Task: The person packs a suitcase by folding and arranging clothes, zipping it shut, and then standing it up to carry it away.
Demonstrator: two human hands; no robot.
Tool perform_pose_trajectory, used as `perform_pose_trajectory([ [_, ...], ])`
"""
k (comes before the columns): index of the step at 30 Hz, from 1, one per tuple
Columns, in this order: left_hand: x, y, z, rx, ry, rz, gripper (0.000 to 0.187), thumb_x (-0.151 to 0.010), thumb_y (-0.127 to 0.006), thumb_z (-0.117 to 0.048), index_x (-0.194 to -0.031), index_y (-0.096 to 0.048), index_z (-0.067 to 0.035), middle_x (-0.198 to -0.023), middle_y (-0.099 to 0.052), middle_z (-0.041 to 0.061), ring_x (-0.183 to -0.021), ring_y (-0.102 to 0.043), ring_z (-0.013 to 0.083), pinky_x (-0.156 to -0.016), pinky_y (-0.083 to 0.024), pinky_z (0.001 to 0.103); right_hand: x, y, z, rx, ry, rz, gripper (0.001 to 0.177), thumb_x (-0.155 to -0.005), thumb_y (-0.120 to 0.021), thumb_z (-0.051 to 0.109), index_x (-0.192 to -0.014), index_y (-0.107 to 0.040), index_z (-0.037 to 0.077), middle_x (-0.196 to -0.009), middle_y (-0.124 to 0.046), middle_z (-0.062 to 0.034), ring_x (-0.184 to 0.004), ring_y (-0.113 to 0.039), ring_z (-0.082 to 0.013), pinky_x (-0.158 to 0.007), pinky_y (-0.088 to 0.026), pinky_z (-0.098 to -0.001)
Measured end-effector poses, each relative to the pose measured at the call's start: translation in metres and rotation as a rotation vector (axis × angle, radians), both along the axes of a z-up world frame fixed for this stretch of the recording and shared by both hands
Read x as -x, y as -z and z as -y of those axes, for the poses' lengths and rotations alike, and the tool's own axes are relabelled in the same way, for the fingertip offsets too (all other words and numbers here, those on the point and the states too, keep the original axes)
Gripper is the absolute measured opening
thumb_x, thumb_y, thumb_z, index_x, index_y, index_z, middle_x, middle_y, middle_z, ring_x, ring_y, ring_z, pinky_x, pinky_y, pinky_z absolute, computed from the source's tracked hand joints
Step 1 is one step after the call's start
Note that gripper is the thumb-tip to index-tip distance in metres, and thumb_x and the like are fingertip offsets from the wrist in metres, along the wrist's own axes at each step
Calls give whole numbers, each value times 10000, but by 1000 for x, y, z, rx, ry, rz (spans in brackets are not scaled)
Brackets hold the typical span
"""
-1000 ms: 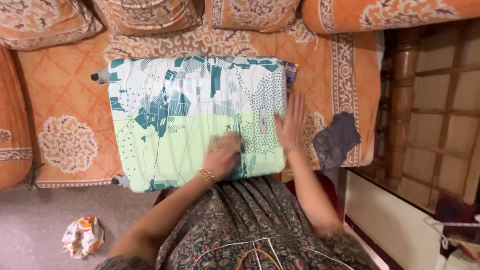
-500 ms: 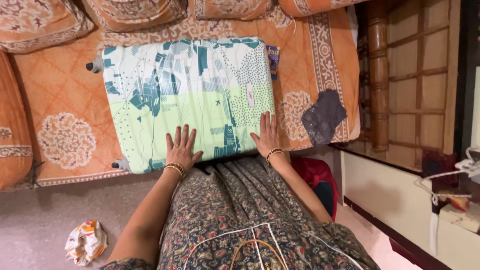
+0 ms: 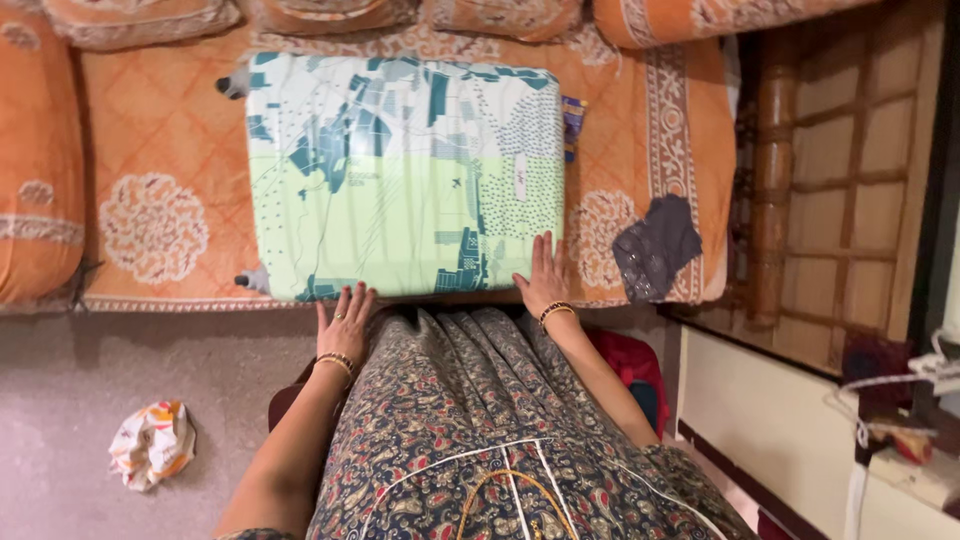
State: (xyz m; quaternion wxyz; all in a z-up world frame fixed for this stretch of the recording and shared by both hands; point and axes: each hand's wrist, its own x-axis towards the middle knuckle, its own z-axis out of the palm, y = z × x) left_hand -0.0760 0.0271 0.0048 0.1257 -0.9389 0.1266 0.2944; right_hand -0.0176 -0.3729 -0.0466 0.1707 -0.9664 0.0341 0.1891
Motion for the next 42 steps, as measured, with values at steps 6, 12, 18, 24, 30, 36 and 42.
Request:
perform_pose_trajectory([
  [6,-6,1,2,16,-5,55,895,-892,-547,-81,-1639,-97,-280,-1709,-49,-60,-1546,-117,156,-1198,-110,621,1,14,6,-4,-44,172,984,-919,-647,453,-1619,-121,5,-1709,-51,-183,-1564,-39,-430,-1264,-136,-514],
  [12,-41,-17,17,396,-171,549,608,-908,-635,-260,-1491,-501,-152,-1652,-365,31,-1518,-312,211,-1255,-198,541,-35,-76,-45,40,56,287,897,-984,-582,496,-1614,-174,5,-1701,-65,-229,-1578,-64,-409,-1250,-48,-588],
  [18,-132,-32,48,341,-252,738,709,-1028,-497,-443,-1653,-311,-165,-1729,-225,24,-1588,-186,215,-1265,-76,524,-110,-115,-109,-114,82,622,846,-1064,-474,498,-1643,-176,-41,-1737,-67,-245,-1620,-56,-422,-1305,-14,-575],
  [24,-144,7,29,542,-376,484,800,-979,-467,-550,-1636,-217,-168,-1723,-132,76,-1585,-83,310,-1220,-28,660,-104,-35,-140,72,-67,430,821,-1032,-455,491,-1609,-219,-44,-1702,-151,-215,-1584,-116,-375,-1254,-16,-591],
  [30,-145,26,31,553,-400,485,831,-933,-471,-568,-1630,-220,-193,-1713,-132,81,-1572,-87,340,-1200,-28,686,-102,-5,-136,132,-128,460,792,-1031,-465,469,-1610,-266,-33,-1707,-215,-184,-1591,-157,-342,-1262,-8,-606],
  [36,-144,9,31,546,-365,487,836,-957,-468,-563,-1645,-198,-172,-1723,-109,75,-1583,-53,334,-1212,-11,675,-101,-15,-137,125,-109,427,794,-1013,-476,456,-1609,-246,-16,-1706,-210,-167,-1587,-153,-326,-1258,-3,-586],
  [42,-137,1,24,559,-351,411,838,-959,-468,-573,-1633,-183,-165,-1716,-104,80,-1574,-45,325,-1209,0,649,-84,-8,-125,129,-128,333,821,-1014,-503,464,-1616,-218,-16,-1715,-175,-170,-1588,-123,-336,-1254,-32,-588],
])
